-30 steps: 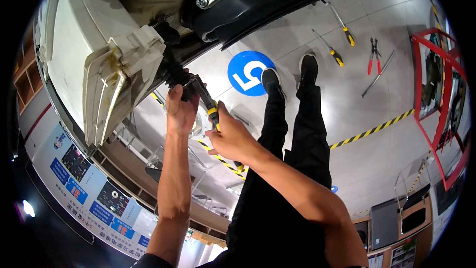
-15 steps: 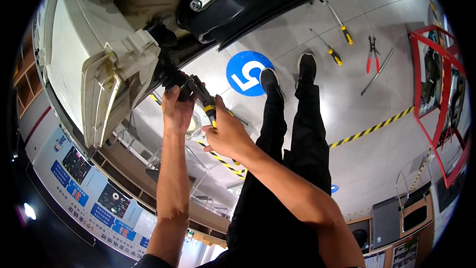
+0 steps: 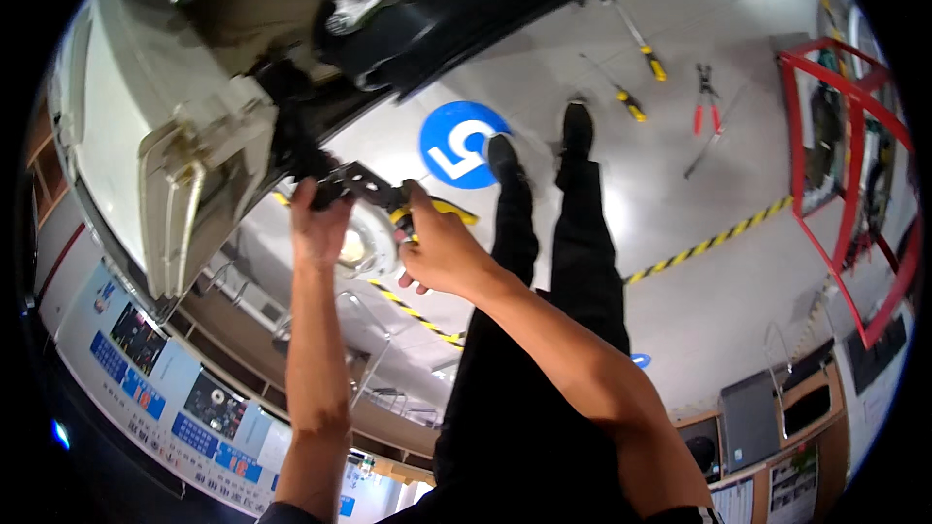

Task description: The person manipulates the interior components of a washing machine by hand and using pliers. They remove a rubber seal and use pliers to adjust a clamp on a hose assembly within the machine's casing.

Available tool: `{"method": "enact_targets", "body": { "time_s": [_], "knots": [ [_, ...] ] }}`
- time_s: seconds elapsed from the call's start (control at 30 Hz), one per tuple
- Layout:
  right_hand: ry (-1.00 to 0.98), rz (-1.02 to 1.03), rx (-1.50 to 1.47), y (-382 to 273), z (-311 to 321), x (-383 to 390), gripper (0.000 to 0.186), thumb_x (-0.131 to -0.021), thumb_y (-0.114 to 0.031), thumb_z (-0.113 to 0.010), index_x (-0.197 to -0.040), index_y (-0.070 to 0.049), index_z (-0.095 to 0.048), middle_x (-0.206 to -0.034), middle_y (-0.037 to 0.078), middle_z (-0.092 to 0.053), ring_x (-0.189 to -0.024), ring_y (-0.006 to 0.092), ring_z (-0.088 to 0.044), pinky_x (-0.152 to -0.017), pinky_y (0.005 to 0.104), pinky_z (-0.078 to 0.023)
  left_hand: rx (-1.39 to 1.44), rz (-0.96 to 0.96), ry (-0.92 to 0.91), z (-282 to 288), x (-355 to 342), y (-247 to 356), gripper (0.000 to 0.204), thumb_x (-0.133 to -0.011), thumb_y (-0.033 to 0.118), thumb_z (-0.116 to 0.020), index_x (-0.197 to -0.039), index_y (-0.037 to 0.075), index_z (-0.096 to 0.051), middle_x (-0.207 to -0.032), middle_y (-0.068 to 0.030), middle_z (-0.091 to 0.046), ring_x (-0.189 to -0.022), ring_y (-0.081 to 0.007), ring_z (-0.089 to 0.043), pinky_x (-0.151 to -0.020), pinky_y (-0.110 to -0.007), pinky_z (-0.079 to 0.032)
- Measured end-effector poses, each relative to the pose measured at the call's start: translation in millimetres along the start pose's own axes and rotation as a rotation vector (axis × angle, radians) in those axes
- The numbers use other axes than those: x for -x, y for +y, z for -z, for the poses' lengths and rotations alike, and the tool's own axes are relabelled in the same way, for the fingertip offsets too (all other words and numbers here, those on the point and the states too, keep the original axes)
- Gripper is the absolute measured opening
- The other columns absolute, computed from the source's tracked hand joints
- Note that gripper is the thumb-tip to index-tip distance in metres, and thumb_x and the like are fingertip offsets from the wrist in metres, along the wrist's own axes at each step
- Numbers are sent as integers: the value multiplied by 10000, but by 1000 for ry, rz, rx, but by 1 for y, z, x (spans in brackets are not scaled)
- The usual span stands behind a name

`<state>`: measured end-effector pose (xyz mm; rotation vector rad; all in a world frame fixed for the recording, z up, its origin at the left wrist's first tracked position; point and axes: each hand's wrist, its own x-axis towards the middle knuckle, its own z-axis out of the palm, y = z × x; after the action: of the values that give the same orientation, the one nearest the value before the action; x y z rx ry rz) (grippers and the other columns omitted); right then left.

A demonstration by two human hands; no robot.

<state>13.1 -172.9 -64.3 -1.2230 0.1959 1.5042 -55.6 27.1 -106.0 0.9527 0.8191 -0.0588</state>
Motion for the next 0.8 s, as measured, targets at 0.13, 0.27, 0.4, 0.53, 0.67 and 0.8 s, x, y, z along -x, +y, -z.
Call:
{"method": "enact_targets", "body": {
  "time_s": [0.13,0.27,0.4,0.53,0.67,0.8],
  "knots": [
    [32,-44,-12,31,31,9,647,-817,-13,-445,-1406,15,-180,-946,161,-666,-505,174,-632,-422,260,-481,-74,-42,-130,0,0,8,441,-924,381,-490,-1225,59,-493,-1131,-48,-565,-1124,-257,-496,-1053,-499,-319],
    [190,-260,37,72,76,35,628,-786,-44,-517,-1373,-13,-294,-775,100,-671,-388,117,-487,-352,243,-361,17,-1,-14,-7,-1,10,458,-886,362,-576,-1195,31,-509,-1097,-71,-588,-1034,-250,-578,-961,-475,-432],
    [388,-292,-64,127,117,73,564,-834,-164,-577,-1326,-2,-354,-711,112,-660,-371,109,-430,-347,239,-334,77,30,-21,-15,2,9,445,-897,383,-567,-1172,36,-524,-1070,-81,-604,-1018,-240,-573,-947,-449,-436],
    [631,-271,45,145,129,109,568,-866,-242,-577,-1331,5,-365,-696,94,-669,-393,112,-483,-380,241,-391,135,61,0,-12,1,6,405,-909,360,-562,-1161,44,-536,-1081,-112,-618,-1028,-255,-583,-955,-443,-443],
    [739,-176,-45,124,122,130,517,-874,-217,-554,-1306,18,-392,-617,124,-630,-369,119,-462,-376,245,-372,179,110,-32,-34,5,13,349,-926,325,-530,-1131,42,-539,-1120,-139,-601,-1053,-267,-557,-991,-417,-421],
    [744,4,-134,93,106,141,440,-865,-149,-531,-1256,30,-439,-572,100,-570,-355,104,-430,-353,233,-334,364,167,15,-31,1,8,296,-929,261,-485,-1047,2,-564,-1001,-157,-626,-977,-309,-587,-937,-451,-464]
  ]
}}
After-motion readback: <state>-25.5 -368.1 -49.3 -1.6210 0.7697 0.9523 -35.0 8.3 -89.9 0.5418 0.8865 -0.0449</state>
